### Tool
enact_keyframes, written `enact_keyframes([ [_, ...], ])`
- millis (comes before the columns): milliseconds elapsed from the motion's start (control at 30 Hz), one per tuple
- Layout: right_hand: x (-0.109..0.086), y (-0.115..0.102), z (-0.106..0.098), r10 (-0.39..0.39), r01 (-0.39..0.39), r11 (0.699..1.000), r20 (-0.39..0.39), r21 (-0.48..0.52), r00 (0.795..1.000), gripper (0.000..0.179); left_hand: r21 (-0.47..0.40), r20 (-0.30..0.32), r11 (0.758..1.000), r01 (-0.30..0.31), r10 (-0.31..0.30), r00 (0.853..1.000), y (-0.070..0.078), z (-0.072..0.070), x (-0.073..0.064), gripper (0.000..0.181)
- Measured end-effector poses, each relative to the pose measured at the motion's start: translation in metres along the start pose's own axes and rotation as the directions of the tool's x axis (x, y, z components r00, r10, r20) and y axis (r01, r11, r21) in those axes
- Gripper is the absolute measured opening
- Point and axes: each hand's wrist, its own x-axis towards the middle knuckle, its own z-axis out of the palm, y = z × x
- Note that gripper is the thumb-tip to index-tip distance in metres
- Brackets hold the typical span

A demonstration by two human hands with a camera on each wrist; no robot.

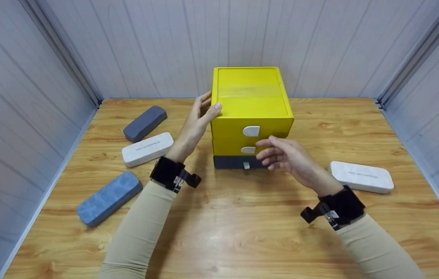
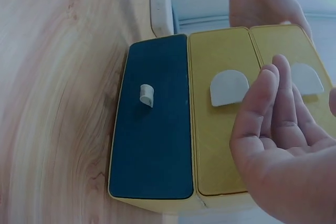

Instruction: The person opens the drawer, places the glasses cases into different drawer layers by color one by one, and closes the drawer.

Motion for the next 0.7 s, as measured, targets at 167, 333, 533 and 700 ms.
enact_keyframes([
  [167, -0.001, 0.003, -0.005, -0.015, 0.015, 1.000, -0.018, 0.021, 1.000, 0.051, 0.099, 0.019, 0.987, -0.126, 0.125, 0.992, -0.006, -0.001, -0.008, 0.084],
  [333, -0.002, 0.009, -0.008, -0.018, 0.019, 0.999, -0.029, 0.039, 0.999, 0.053, 0.274, 0.075, 0.926, -0.260, 0.249, 0.966, -0.014, 0.000, -0.014, 0.094],
  [533, 0.000, 0.020, -0.010, -0.002, 0.003, 0.998, -0.015, 0.060, 1.000, 0.054, 0.355, 0.103, 0.867, -0.351, 0.337, 0.936, -0.022, -0.001, -0.019, 0.093],
  [700, 0.002, 0.027, -0.011, 0.011, -0.011, 0.999, -0.003, 0.047, 1.000, 0.056, 0.404, 0.096, 0.841, -0.359, 0.351, 0.931, -0.028, 0.000, -0.020, 0.090],
])
